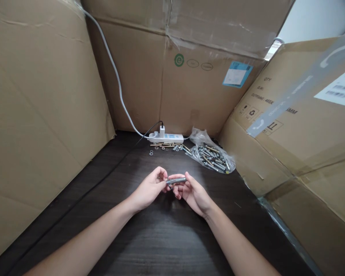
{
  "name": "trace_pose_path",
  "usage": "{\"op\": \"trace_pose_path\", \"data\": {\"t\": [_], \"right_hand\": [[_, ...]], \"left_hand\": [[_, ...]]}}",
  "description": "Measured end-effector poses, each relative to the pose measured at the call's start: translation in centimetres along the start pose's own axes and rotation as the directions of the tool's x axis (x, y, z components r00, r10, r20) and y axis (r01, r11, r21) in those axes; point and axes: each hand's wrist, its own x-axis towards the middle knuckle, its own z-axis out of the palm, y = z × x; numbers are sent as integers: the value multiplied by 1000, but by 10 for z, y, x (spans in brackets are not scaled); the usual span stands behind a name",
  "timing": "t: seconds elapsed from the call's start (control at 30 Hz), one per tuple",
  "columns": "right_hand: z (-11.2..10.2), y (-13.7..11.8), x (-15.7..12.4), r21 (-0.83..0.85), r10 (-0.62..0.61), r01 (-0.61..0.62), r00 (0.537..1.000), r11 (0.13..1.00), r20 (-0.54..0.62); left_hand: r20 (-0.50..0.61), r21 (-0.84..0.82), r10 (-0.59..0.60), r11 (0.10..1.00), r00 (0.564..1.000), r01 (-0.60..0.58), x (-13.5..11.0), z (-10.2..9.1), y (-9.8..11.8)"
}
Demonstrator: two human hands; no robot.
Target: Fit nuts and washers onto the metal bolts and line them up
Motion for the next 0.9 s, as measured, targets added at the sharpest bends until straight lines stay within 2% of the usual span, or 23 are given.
{"op": "trace_pose_path", "data": {"t": [0.33, 0.63, 0.9], "right_hand": [[-1, -2, 1, 65, -16, 18, 999, 998, -30], [-3, 0, 3, 39, -36, 38, 997, 999, -65], [-1, -1, 2, 111, -16, 20, 999, 994, -40]], "left_hand": [[-33, 126, -20, 992, 999, 24, 3, -5, -1], [-60, 68, 6, 998, 998, -2, 0, -1, 7], [6, -13, 56, 998, 998, -56, -1, 0, 6]]}}
